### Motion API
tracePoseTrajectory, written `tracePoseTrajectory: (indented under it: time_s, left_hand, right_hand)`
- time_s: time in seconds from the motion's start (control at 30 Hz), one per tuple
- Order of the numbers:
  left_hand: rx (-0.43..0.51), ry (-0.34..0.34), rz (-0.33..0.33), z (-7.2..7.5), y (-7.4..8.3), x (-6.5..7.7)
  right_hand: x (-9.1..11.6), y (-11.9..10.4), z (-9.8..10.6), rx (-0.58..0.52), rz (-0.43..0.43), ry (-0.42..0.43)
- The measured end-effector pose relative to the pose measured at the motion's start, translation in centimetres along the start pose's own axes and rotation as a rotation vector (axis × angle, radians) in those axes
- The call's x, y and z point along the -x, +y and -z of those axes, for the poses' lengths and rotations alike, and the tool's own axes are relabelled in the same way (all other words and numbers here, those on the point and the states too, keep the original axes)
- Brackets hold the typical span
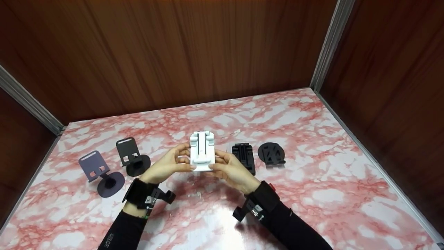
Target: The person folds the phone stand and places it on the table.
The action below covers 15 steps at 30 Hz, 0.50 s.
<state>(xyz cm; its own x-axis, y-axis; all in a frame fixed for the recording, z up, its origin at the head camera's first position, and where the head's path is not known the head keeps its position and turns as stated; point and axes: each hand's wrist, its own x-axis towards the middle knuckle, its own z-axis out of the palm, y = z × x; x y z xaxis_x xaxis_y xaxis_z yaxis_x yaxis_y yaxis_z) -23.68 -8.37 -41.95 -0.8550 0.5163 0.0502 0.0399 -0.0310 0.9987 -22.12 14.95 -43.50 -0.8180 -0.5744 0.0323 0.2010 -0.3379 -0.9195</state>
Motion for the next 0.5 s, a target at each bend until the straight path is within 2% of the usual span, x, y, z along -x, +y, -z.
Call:
tracePoseTrajectory:
  time_s: [0.23,0.4,0.5]
  left_hand:
    - [0.034,-0.040,0.020,-0.06,-0.25,-0.16]
    - [0.086,-0.010,0.031,-0.15,-0.07,-0.15]
    - [0.098,0.038,0.030,0.16,0.09,-0.15]
  right_hand:
    - [-0.08,0.05,0.17,0.097,0.036,0.018]
    - [0.05,-0.20,0.17,0.133,0.030,0.051]
    - [0.25,-0.56,0.06,0.309,0.067,0.069]
